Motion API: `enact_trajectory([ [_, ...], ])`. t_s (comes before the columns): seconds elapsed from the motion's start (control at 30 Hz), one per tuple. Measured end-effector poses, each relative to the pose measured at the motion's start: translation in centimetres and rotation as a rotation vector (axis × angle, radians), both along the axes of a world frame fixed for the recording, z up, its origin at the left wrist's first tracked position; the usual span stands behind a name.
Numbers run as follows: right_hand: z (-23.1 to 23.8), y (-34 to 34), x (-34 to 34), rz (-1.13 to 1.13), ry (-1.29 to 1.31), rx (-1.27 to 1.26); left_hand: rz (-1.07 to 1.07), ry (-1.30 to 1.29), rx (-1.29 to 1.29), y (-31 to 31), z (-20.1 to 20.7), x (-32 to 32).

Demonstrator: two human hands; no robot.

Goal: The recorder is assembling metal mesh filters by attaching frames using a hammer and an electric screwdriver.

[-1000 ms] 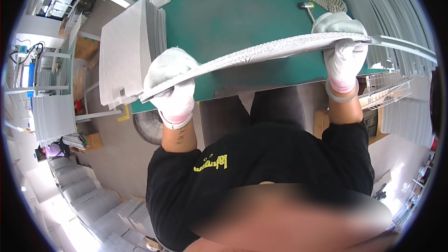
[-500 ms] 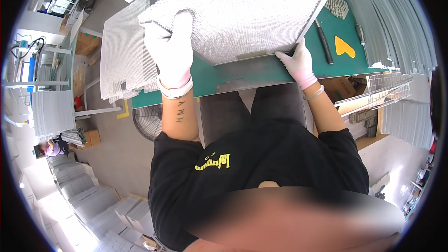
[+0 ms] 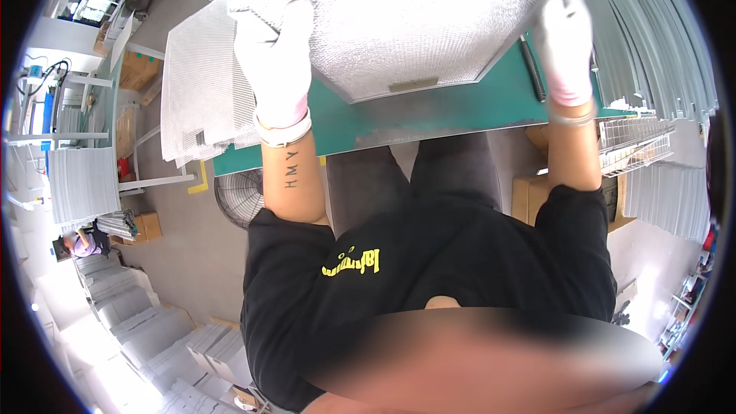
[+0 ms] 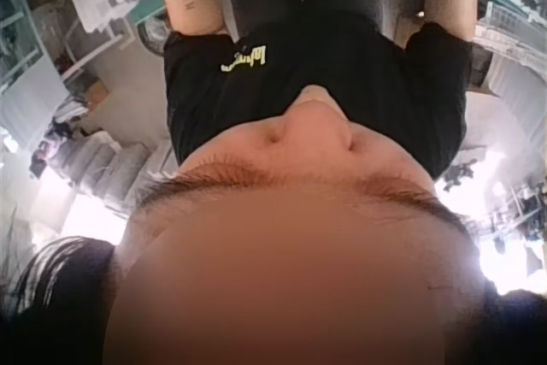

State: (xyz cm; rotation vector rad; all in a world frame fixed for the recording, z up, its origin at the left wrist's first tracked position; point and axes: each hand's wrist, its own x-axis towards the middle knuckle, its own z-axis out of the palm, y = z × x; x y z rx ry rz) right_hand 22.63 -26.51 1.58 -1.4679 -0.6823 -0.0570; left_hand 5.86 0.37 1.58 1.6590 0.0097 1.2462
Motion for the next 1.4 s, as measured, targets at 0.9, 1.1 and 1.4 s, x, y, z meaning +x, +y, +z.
enact_trajectory([
  [0.9,-6.1,-8.2,-8.8,0.392,-0.517,0.334,-0.304,0.909,0.789,-1.0,-10.8,-5.9],
  [1.1,-6.1,-8.9,-9.0,0.431,-0.529,0.266,-0.377,0.981,0.824,2.3,-11.0,-4.9],
  [1.4,-7.2,-10.2,-9.8,0.351,-0.495,0.189,-0.718,0.875,0.779,-1.5,-10.6,2.2],
])
